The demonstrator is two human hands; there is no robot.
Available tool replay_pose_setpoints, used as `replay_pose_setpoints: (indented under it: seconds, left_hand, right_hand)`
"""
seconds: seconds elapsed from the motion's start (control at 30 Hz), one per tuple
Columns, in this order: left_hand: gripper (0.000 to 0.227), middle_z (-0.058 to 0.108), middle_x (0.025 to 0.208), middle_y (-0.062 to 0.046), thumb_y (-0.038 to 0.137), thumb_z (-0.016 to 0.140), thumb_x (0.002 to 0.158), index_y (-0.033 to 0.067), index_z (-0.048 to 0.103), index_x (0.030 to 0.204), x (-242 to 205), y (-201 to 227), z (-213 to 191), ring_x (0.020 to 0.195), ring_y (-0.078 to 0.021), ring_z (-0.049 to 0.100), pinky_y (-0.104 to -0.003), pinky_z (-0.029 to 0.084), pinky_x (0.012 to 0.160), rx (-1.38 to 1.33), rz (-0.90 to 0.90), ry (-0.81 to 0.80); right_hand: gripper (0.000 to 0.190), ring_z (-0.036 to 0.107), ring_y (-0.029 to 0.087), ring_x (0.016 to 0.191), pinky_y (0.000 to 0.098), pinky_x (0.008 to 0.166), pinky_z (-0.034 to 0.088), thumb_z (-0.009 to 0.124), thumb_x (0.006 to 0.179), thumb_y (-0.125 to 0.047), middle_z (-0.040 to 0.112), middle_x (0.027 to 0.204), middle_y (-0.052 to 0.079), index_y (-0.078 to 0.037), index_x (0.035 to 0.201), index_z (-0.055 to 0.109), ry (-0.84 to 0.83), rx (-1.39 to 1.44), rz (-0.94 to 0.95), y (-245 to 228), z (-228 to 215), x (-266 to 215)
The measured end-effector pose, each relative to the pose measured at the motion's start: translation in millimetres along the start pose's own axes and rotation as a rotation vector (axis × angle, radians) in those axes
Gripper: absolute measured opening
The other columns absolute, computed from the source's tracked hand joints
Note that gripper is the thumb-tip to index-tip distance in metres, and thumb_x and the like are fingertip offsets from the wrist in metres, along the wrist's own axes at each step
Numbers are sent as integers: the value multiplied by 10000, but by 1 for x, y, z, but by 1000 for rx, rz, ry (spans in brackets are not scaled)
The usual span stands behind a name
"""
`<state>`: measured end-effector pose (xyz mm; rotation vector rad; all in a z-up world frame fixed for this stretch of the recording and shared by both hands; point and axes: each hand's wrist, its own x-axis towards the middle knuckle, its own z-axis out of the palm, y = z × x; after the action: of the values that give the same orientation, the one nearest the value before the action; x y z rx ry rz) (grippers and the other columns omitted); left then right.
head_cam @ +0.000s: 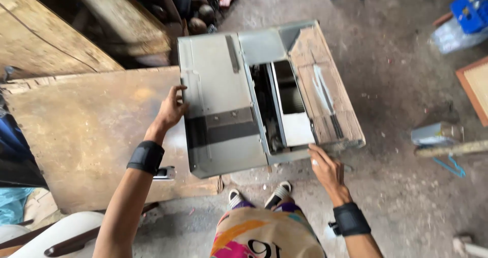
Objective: Clean the internal components of an air conditioning unit using a brush and a thin scraper.
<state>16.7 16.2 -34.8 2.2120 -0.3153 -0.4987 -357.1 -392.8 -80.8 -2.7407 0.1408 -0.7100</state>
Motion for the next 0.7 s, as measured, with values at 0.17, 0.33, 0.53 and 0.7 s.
replay_pose_setpoints:
  seconds: [0.17,0.33,0.53,0.7]
  left_hand:
    - [507,718,1180,-247,21,623,917,112,522,1405,7,-17,8,953,-311,736,-431,590,795,105,186,143]
    - [516,638,1325,-294,22,582,945,84,464,1443,-11,6,10,1109,-330,703,-421,593,842,7,158,88]
    - [583,594,1372,-324,52,604,908,80,426,1462,-19,13,18,1172,-365,681,-451,573,929,-12,46,108]
    - [590,560,1395,-322,84,612,915,86,433,1478,-31,12,26,1208,-386,654,-474,564,972,50,36,118]
  right_hand:
    - [392,741,276,904,337,731,602,643,822,43,696,1326,45,-81,1186,723,-55,43,-77,-6,-7,0]
    - [305,680,175,626,288,536,554,677,828,77,720,1315,18,-56,1097,730,-228,27,22,11,10,-13]
    - [227,693,173,661,285,557,564,712,823,41,685,1361,1,-60,1027,714,-303,80,7,7,4,-14]
    - [261,718,196,719,307,611,585,720,801,38,683,1353,-26,-79,1034,720,-338,130,40,3,-6,-2]
